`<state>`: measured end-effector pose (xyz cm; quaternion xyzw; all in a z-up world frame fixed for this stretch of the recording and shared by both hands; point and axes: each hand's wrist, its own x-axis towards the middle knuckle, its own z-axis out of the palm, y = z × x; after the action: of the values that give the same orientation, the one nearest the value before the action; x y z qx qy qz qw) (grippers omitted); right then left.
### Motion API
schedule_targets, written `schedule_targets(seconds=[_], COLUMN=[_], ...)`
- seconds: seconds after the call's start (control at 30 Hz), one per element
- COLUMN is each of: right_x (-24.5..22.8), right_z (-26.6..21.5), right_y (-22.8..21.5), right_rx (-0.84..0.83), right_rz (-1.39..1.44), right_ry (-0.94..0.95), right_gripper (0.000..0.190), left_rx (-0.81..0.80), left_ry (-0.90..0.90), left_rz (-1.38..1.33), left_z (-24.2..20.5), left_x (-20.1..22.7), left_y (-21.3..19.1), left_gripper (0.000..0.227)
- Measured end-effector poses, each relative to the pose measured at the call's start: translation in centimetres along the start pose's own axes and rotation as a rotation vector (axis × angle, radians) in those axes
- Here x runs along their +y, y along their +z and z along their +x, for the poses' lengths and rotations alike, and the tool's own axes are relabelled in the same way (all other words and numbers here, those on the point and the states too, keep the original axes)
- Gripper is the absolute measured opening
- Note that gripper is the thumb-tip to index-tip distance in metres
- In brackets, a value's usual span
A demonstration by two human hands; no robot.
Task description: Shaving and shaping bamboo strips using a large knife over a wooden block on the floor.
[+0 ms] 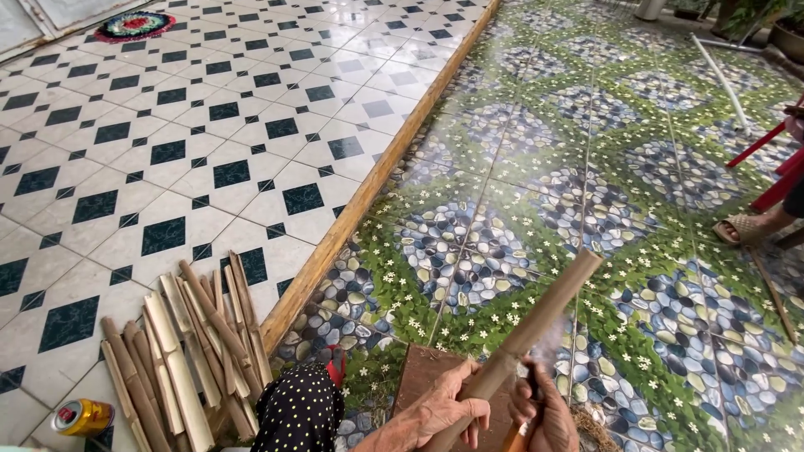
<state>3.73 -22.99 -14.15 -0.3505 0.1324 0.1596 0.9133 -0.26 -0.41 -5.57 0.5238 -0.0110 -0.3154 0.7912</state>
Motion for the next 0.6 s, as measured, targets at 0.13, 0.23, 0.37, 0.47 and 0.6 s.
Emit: schedule_targets(seconds=[0.13, 0.23, 0.37, 0.47, 0.6], right_x=[-1.1, -1.6, -1.4, -1.1, -1.3], right_z=[0.0, 0.2, 0.4, 0.5, 1.3], right_y=[0.2, -0.5, -0.1, -0.2, -2.2], right_rx=[0.206, 0.296, 0.395, 0.503, 0.468], right_rz=[-0.068, -0.084, -0.154, -0.118, -0.023], right_ry=[-0.144, -0.179, -0.156, -0.129, -0.111], right_gripper=[0.037, 0.038, 0.037, 0.022, 0.037], left_rx=[-0.058, -0.196, -0.315, -0.305, -0.398], left_ry=[-0.008, -0.016, -0.133, -0.086, 0.058], left_rz=[-0.061, -0.112, 0.241, 0.359, -0.237], left_z=[1.4, 1.1, 0.6, 2.1, 3.1], left_x=[-2.1, -2.7, -1.1, -2.7, -5.6], left_y=[-1.7, -2.2, -1.5, -2.4, -3.8], left_gripper=[0.088, 0.055, 0.086, 0.095, 0.063])
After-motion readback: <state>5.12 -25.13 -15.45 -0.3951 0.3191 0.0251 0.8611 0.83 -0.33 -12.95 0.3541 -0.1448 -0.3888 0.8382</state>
